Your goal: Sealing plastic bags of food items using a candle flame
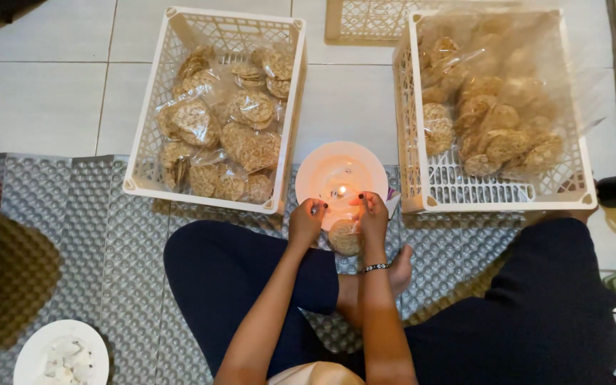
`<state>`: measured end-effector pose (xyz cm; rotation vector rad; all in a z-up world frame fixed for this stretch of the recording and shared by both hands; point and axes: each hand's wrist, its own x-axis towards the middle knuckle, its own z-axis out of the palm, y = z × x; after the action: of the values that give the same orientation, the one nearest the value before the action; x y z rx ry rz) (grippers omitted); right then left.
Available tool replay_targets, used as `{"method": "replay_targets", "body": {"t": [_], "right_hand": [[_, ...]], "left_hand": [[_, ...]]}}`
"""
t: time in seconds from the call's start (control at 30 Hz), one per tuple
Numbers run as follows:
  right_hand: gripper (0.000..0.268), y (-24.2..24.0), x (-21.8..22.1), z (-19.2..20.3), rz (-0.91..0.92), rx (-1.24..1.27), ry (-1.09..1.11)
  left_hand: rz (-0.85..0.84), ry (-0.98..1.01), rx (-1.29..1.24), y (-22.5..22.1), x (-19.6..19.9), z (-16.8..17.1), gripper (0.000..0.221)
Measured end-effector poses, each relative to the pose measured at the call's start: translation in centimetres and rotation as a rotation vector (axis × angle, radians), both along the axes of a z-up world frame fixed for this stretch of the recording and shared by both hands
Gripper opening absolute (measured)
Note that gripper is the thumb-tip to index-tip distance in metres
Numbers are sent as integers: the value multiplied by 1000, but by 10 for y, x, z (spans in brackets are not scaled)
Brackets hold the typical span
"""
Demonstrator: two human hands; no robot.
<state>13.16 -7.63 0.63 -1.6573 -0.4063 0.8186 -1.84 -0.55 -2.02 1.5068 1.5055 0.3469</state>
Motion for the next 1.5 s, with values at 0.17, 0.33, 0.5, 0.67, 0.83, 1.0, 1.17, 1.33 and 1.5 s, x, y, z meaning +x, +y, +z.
{"method": "replay_targets", "body": {"t": [0.17,0.33,0.5,0.67,0.83,1.0,1.17,1.33,1.5], "right_hand": [[20,2,11,-12,93,-37,66],[10,7,8,-6,91,-55,-33],[13,11,4,-10,97,-116,-79],[16,13,2,-13,109,-165,-128],[14,15,0,-18,113,-216,-160],[15,16,-4,-10,123,-214,-161],[14,17,-4,-19,103,-231,-175],[14,17,-5,-16,92,-221,-163],[13,16,-3,-13,71,-219,-153]], "left_hand": [[-4,-29,-1,11,1,-10,26],[-4,-59,-3,14,3,-10,24],[10,-42,-28,16,-2,-1,24],[16,-17,-51,17,-7,-5,22],[30,-10,-42,15,-10,-2,21],[58,-2,-47,14,-13,-4,22],[49,-4,-44,14,-12,12,22],[40,11,-48,13,-10,18,23],[33,15,-69,16,-8,19,25]]}}
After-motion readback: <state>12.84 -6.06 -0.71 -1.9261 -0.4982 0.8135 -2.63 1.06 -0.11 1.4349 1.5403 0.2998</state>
